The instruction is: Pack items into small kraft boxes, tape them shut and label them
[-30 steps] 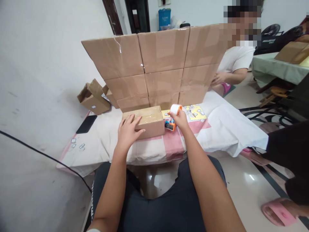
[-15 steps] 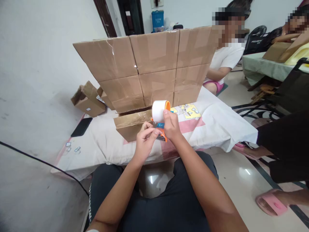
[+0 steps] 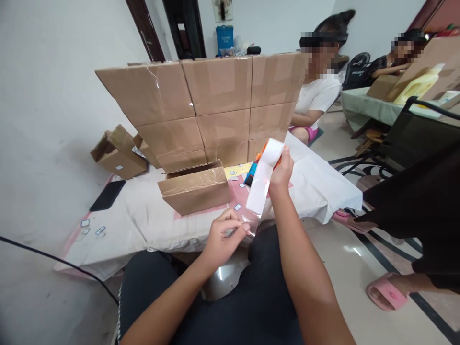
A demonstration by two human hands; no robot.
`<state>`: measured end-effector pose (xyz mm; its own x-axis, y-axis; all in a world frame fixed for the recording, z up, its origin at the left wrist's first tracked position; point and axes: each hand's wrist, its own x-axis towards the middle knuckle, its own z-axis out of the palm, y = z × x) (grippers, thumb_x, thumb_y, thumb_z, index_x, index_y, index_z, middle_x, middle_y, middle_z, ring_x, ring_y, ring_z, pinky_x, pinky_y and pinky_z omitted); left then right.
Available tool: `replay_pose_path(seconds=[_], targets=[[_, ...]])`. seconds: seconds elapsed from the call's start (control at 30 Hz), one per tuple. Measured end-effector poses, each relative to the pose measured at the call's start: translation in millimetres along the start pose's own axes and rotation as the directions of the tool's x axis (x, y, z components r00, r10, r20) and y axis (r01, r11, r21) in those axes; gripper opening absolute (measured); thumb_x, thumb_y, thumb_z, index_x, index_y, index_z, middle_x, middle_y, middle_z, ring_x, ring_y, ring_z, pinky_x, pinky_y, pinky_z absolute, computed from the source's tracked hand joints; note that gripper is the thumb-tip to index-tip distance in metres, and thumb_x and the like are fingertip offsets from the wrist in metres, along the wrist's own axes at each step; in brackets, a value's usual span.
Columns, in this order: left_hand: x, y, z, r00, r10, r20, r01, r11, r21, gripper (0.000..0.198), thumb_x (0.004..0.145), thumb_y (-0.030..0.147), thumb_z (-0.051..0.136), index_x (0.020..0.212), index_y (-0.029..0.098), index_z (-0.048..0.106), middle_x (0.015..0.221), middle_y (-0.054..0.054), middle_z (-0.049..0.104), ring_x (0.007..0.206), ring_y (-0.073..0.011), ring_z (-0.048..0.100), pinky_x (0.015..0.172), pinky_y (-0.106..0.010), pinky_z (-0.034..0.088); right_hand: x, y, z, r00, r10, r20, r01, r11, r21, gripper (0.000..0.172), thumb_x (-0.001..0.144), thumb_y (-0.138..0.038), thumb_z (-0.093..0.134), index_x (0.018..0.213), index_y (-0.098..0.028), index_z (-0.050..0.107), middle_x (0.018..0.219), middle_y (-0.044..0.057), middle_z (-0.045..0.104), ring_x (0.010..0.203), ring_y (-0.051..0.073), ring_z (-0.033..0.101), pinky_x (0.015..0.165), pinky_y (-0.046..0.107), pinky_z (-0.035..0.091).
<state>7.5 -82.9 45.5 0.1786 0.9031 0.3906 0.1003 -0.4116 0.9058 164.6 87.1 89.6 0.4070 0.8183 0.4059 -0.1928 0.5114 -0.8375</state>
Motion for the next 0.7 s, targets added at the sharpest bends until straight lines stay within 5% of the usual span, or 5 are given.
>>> replay_pose_path(seconds=[0.7], targets=[[5.5, -10.2, -18.7, 0.999, -0.044, -0.008, 0.044, 0.999, 0.029, 0.029, 0.091, 0.039, 0.065, 0.070, 0.024, 0.078, 0.066, -0.001, 0.048, 0.066, -0.0152, 0.049, 0.064, -0.030, 0.038, -5.9, 17.8, 6.9, 0.993, 0.113, 0.029, -0.114, 0.993, 0.033, 0.063, 0.087, -0.082, 0.037, 0.083, -0.023, 0.059, 0.065, 0.004, 0.062, 0.076, 0.026, 0.071, 0.065, 0.043, 0.061]])
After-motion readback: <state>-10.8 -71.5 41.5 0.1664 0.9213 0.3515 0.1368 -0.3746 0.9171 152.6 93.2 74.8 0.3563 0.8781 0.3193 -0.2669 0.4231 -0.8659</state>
